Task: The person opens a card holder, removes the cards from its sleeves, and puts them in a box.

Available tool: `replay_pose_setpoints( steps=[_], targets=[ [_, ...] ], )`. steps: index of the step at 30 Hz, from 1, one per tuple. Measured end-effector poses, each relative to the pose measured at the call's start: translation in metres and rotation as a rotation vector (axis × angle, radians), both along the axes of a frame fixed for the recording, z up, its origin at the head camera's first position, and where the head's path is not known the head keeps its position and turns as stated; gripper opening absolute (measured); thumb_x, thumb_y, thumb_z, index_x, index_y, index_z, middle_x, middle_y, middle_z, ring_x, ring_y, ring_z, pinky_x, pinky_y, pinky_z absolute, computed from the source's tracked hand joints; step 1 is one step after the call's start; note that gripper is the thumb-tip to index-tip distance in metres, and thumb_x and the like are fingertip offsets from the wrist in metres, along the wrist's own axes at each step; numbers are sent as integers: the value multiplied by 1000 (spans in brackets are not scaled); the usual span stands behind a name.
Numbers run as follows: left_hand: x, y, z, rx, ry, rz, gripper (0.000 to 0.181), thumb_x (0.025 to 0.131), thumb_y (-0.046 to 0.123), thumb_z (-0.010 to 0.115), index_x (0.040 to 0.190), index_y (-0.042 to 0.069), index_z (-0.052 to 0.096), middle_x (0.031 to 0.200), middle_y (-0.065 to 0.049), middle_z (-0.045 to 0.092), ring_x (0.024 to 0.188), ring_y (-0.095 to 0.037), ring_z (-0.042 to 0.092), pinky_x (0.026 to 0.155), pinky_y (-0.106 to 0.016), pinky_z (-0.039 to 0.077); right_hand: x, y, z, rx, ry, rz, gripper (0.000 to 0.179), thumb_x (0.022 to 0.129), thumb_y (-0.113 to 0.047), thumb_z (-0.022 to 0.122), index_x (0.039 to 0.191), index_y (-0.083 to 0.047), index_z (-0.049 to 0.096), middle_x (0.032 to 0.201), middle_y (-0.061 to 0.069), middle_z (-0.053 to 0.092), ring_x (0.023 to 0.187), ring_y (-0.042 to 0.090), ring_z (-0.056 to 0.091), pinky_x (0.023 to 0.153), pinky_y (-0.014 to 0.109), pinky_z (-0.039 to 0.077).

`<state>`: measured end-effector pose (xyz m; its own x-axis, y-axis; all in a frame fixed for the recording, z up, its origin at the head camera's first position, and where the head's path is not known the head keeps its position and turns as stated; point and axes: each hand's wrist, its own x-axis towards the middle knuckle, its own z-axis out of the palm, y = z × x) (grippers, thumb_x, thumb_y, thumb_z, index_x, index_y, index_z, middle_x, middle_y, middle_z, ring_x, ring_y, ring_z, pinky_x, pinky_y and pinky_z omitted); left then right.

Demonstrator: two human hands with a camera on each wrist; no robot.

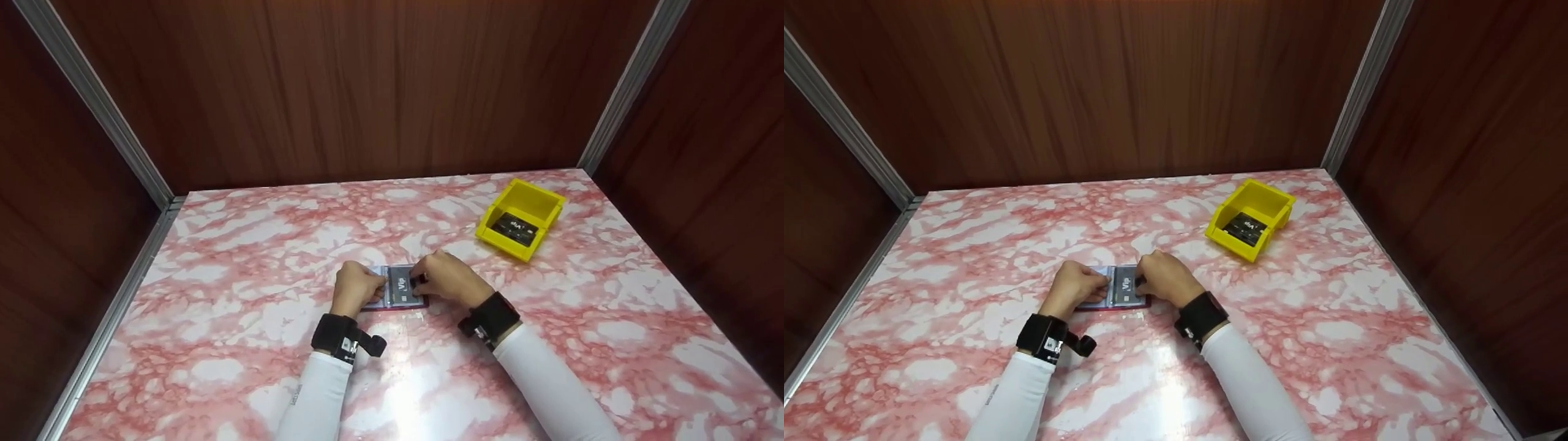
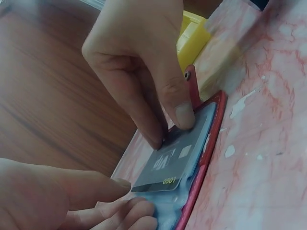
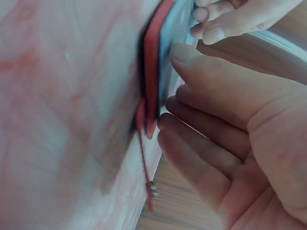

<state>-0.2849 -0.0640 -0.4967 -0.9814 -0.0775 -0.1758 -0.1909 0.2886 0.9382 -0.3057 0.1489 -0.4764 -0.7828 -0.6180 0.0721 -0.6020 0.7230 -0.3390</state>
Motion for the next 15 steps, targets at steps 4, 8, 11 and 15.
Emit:
replay_pose_setpoints(
  steps=[4,8,11,15],
  targets=[
    [0,-1,0,-32,9,19,10,87,1,78,89,-9,79,72,-18,79,53,-13,71,51,-24,63,-1,1,-2,-7,-27,-16,22,91,-16,88,112,-9,85,114,11,84,100,25,79,93,44,66],
    [0,1,0,-60,16,20,10,87,1,78,89,-9,78,71,-17,78,53,-13,70,51,-24,63,-1,2,-4,-25,-34,-29,22,90,-16,89,110,-9,86,113,11,84,100,25,79,93,45,66],
    [0,1,0,-63,-1,17,11,88,2,78,92,-9,79,71,-15,78,54,-12,70,52,-24,63,-1,1,-5,-35,-23,-34,24,90,-16,89,112,-8,86,114,11,84,102,25,80,94,44,67],
    [-1,1,1,-76,-21,20,13,89,4,80,94,-8,79,66,-9,75,54,-10,69,53,-23,63,-2,-2,-7,-38,-24,-39,27,92,-18,88,116,-7,85,116,10,84,107,24,80,97,44,66]
  ],
)
